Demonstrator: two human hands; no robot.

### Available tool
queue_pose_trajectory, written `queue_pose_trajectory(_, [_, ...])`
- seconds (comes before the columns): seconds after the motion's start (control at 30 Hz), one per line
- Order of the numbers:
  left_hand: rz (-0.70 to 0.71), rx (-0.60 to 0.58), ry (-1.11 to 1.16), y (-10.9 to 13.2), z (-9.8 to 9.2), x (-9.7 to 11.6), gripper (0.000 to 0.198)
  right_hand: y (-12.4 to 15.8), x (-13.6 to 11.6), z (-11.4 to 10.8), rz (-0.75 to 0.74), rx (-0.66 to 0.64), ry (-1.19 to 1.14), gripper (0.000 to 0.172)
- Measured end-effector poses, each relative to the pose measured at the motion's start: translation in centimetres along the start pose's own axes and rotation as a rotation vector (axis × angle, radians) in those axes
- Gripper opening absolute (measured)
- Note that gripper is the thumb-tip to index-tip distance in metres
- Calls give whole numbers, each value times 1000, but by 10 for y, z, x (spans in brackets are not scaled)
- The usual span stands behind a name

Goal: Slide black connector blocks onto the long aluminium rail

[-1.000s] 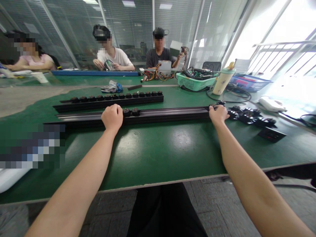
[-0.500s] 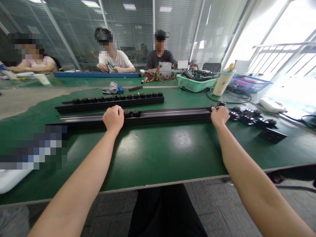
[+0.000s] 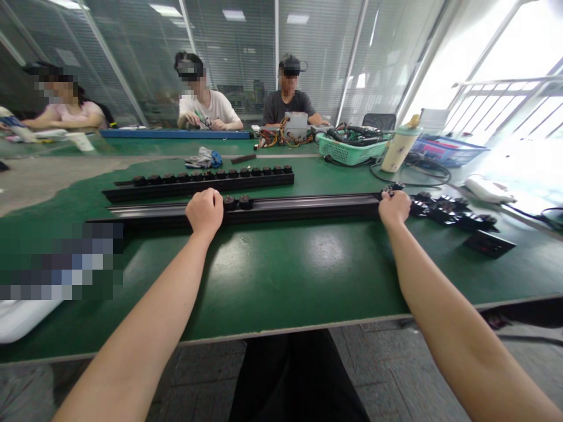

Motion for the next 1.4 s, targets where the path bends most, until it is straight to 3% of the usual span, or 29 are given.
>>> queue_pose_trajectory(0.27, [-15,-12,0,-1,0,-1,41,-1,2,-1,0,13,8,30])
queue_pose_trajectory(0.53, [-8,-23,-4,1,-1,1,40,3,5,-5,108,28,43,33])
queue_pose_trajectory(0.97, [-6,-24,6,0,0,0,40,-7,10,-3,-30,9,38,32])
queue_pose_trajectory(1.4, [7,-10,2,1,-1,0,42,-6,13,-6,9,28,45,31])
Point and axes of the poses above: each hand's wrist, its own y-axis away from the middle knuckle, its own z-axis out of the palm, x = y × z, the point moved 8 cm from there along -y, towards the middle knuckle, and after that the axes turned 10 degrees about -z, right-handed, at the moved point
